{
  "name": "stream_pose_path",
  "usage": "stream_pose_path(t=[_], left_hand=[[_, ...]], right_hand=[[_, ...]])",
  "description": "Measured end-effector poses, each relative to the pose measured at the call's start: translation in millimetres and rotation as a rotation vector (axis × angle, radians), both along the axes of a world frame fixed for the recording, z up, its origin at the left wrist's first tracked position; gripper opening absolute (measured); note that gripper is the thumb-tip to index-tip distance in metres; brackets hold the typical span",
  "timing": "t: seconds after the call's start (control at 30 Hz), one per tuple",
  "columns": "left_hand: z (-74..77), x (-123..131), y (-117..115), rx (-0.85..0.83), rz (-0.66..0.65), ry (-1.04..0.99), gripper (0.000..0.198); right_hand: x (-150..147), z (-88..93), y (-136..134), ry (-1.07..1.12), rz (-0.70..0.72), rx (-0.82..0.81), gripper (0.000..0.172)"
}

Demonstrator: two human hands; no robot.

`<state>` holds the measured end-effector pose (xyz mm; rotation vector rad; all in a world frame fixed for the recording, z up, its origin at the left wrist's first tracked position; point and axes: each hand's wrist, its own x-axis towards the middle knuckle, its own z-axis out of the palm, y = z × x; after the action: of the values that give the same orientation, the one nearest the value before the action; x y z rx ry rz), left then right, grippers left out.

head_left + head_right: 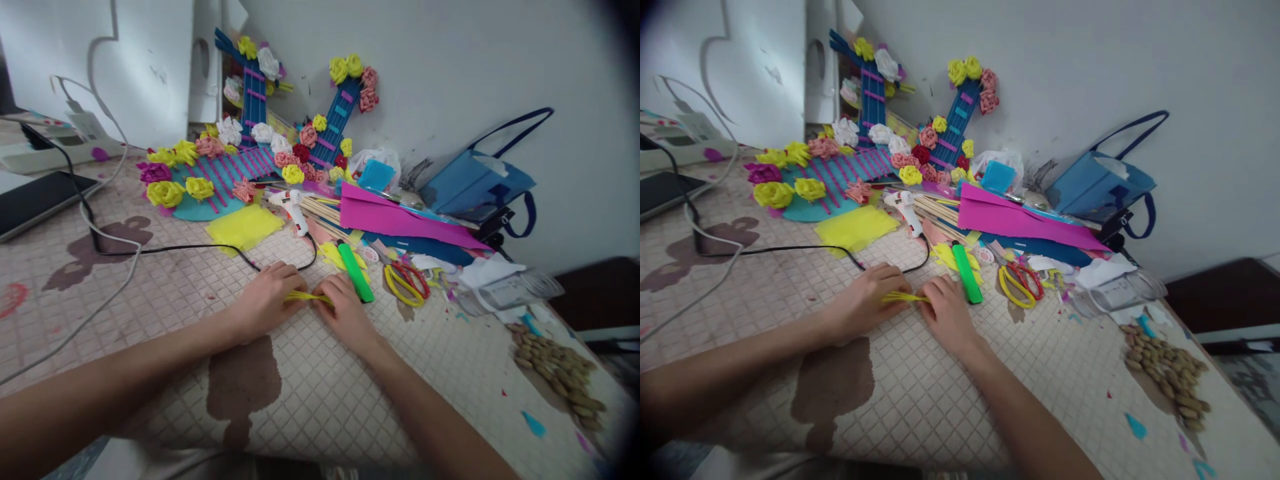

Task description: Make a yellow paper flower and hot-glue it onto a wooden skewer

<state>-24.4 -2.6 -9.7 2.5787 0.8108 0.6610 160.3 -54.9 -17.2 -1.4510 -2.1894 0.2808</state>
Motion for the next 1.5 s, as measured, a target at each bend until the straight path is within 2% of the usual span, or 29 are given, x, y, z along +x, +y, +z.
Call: stream_pose_path(t=[0.2,0.43,0.57,0.6,0.67,0.77,0.83,0.93,1.17,1.27,1.37,1.43,1.5], left_hand=[[9.5,6,6,0.013,-0.025,0.054,0.010],[11.2,22,16,0.043,-0.025,-0.036,0.007],[10.4,19,14,-0.009,-0.016,-0.081,0.010],[11.0,17,14,-0.045,0.003,-0.098,0.010],[13.3,12,15,-0.174,0.065,-0.132,0.009],[18.0,6,19,-0.468,0.138,-0.176,0.019],[19.9,4,22,-0.619,0.142,-0.214,0.026],[18.6,2,23,-0.754,0.126,-0.279,0.030],[11.9,0,23,-0.970,0.116,-0.399,0.033],[12.2,0,22,-1.059,0.140,-0.453,0.033],[13.2,0,20,-1.140,0.140,-0.496,0.034],[14.8,0,20,-1.198,0.135,-0.524,0.034],[17.6,-1,21,-1.251,0.138,-0.572,0.032]], right_hand=[[5,6.7,2,-0.010,-0.003,0.019,0.006],[14,14.0,4,0.008,-0.075,0.097,0.009],[23,20.9,6,0.087,0.010,0.080,0.008],[30,23.3,9,0.122,0.016,0.084,0.008],[50,26.8,17,0.153,-0.071,0.140,0.010],[88,24.5,35,-0.049,-0.347,0.202,0.012],[108,17.3,47,-0.116,-0.355,0.185,0.008],[123,3.7,60,-0.180,-0.336,0.170,0.007],[126,-11.6,63,-0.215,-0.310,0.170,0.005],[126,-8.9,61,-0.180,-0.320,0.195,0.006],[120,1.9,55,-0.132,-0.352,0.253,0.007],[106,12.0,46,-0.043,-0.367,0.285,0.010],[85,21.5,35,0.328,-0.325,0.216,0.014]])
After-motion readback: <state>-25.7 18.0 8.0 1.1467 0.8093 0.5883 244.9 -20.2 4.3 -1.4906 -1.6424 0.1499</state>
